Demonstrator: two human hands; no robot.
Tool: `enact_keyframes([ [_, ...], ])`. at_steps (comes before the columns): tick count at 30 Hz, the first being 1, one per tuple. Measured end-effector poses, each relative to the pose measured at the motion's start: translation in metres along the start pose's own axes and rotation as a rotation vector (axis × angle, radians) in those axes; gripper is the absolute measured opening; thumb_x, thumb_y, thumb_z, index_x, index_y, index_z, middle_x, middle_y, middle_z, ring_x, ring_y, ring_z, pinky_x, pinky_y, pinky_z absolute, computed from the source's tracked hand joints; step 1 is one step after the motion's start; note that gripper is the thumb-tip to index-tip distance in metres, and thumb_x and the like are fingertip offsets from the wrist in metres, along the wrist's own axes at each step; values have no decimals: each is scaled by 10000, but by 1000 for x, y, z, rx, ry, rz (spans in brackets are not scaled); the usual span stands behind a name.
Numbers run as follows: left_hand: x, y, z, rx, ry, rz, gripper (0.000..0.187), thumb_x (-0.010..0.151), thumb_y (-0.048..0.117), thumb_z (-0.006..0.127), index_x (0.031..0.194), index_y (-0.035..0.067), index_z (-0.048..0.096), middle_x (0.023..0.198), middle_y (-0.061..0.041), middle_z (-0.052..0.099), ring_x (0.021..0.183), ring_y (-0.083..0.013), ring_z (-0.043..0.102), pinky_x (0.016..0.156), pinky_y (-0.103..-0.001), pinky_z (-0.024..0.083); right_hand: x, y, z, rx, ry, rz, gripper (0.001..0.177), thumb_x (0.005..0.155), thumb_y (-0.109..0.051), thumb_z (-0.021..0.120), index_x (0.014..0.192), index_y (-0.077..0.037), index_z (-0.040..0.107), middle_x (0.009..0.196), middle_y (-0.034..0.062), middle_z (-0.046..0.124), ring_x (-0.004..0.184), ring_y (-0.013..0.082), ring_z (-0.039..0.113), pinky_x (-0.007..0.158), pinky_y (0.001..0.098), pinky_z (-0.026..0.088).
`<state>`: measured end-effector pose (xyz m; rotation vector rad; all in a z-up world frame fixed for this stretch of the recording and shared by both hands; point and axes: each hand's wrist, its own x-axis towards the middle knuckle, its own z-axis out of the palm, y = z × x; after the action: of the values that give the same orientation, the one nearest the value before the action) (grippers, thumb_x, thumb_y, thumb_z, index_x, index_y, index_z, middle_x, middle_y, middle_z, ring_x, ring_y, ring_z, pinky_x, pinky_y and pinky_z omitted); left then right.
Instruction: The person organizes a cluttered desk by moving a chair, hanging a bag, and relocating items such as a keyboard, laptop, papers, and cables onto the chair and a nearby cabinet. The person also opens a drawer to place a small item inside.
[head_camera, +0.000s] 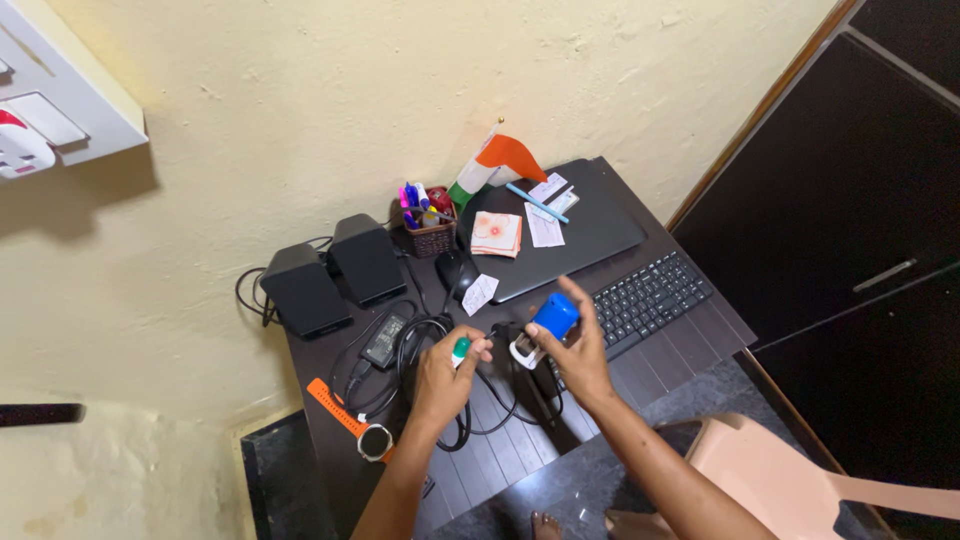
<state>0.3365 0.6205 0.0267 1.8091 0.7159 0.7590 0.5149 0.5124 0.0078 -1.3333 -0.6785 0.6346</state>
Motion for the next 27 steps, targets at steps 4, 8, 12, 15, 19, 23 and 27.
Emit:
enact_keyframes([
  [4,2,5,-1,81,99,-44,200,969,295,633,989,106,694,788,-66,783,764,-245,786,664,-360,558,1,12,-2,-58,21,63,668,867,-91,776,1454,-90,459,1119,111,624,956,155,645,801,307,565],
  [8,6,-5,-12,423,87,-252,146,939,283,689,1010,164,734,848,-116,753,812,-368,721,682,-467,538,6,29,-9,-249,181,52,676,856,-166,803,1446,-102,479,1173,107,601,973,163,625,822,308,556],
  [12,3,-45,-15,753,-52,-251,159,870,221,741,1014,156,733,1029,-86,731,906,-387,710,770,-507,552,9,39,-13,-249,164,139,698,861,-254,784,1455,-121,443,1178,108,610,985,167,644,822,319,564],
  [15,0,-66,-7,811,-114,-221,220,842,177,756,1061,186,744,1070,-87,703,957,-363,716,814,-490,559,8,48,-13,-266,68,215,731,853,-285,768,1477,-132,419,1172,128,616,967,186,654,803,338,567],
  [19,-1,-47,1,622,-88,-259,245,785,236,811,1000,146,734,1095,-97,663,973,-369,693,816,-489,541,1,62,-6,-646,-92,-159,778,855,-293,826,1490,-83,428,1242,211,623,1088,317,639,900,426,529],
  [23,13,-30,4,390,60,-119,147,865,212,741,984,125,731,1072,-113,683,998,-366,692,819,-479,541,-8,44,19,-894,-162,-165,786,768,-319,845,1436,-103,493,1188,185,637,1091,378,639,891,473,533],
  [27,43,-58,19,346,11,-146,388,775,148,731,1146,95,629,1082,-172,668,1031,-398,660,876,-488,519,-11,16,44,-1040,-174,44,735,741,-382,847,1356,-135,530,1193,109,659,1086,339,659,877,482,529],
])
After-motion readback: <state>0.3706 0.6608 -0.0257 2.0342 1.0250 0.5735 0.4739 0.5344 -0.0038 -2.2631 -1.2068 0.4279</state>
